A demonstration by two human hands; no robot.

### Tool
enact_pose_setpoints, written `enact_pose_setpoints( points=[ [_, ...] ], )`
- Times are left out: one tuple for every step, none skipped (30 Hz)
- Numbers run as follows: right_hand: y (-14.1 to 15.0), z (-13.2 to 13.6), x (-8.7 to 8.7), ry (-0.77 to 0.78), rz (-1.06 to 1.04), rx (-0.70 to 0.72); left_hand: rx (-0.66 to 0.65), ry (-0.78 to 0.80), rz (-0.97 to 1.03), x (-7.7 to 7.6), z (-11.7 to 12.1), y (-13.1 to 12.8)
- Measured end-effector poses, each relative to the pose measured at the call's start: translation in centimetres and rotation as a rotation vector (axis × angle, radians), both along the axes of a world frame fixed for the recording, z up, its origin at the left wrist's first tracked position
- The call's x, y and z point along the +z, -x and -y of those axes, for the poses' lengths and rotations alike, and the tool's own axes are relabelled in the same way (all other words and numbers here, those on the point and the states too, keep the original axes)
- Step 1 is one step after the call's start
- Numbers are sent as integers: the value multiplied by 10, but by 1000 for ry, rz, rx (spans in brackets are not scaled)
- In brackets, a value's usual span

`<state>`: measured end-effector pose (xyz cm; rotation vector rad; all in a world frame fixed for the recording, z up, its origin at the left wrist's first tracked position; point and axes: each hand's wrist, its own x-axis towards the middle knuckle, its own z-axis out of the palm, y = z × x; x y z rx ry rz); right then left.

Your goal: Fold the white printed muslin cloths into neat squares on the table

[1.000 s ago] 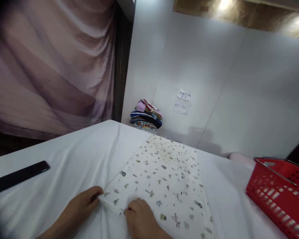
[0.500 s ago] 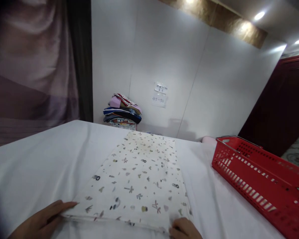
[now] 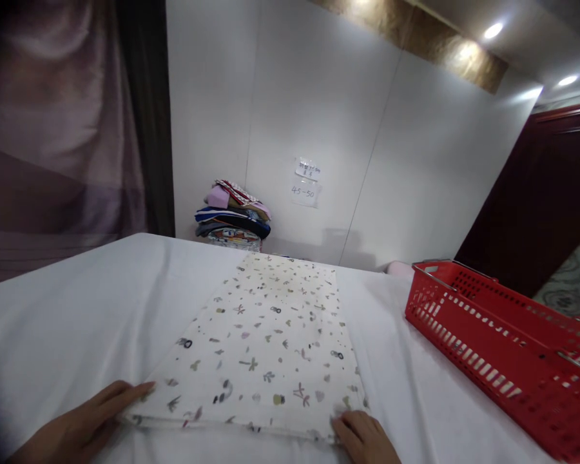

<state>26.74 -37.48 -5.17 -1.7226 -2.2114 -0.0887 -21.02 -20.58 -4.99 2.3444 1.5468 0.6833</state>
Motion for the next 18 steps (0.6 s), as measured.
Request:
enact_pose_setpoints(
  points=[
    [1, -2, 2, 19, 44, 17, -47, 8, -22, 3, -1, 0],
    [2, -3, 4, 28, 83, 27, -78, 3, -37, 6, -1, -1],
    [2, -5, 5, 29, 113, 25, -88, -15, -43, 8, -1, -1],
    [2, -6, 5, 21, 134, 15, -76, -46, -35, 11, -1, -2],
    [1, -6, 5, 12, 148, -1, -70, -76, -17, 13, -2, -3],
    [0, -6, 3, 2, 157, -16, -85, -87, 7, 14, -3, -3],
    [-1, -6, 2, -7, 163, -29, -119, -75, 29, 15, -5, -3],
    [-2, -6, -1, -15, 169, -39, -161, -52, 48, 16, -7, -2],
    [-3, -6, -3, -27, 174, -47, -201, -26, 65, 16, -10, -1],
    [-5, -6, -4, -40, 179, -49, -241, -4, 75, 16, -13, 1],
    [-6, -7, -4, -50, 181, -49, -278, 6, 79, 16, -17, 2],
    [-6, -6, -3, -55, 178, -51, -309, 0, 80, 17, -19, 4],
    [-6, -6, 1, -52, 173, -61, -331, -14, 81, 18, -21, 5],
    [-6, -6, 6, -42, 166, -76, -346, -26, 82, 19, -21, 6],
    [-5, -5, 13, -26, 159, -94, -354, -24, 84, 22, -20, 6],
    [-5, -3, 21, -7, 157, -109, -354, -8, 88, 26, -19, 6],
    [-4, -1, 30, 4, 158, -121, -345, 18, 92, 32, -16, 6],
    [-4, 1, 40, 14, 159, -118, -335, 48, 96, 38, -13, 5]
  ],
)
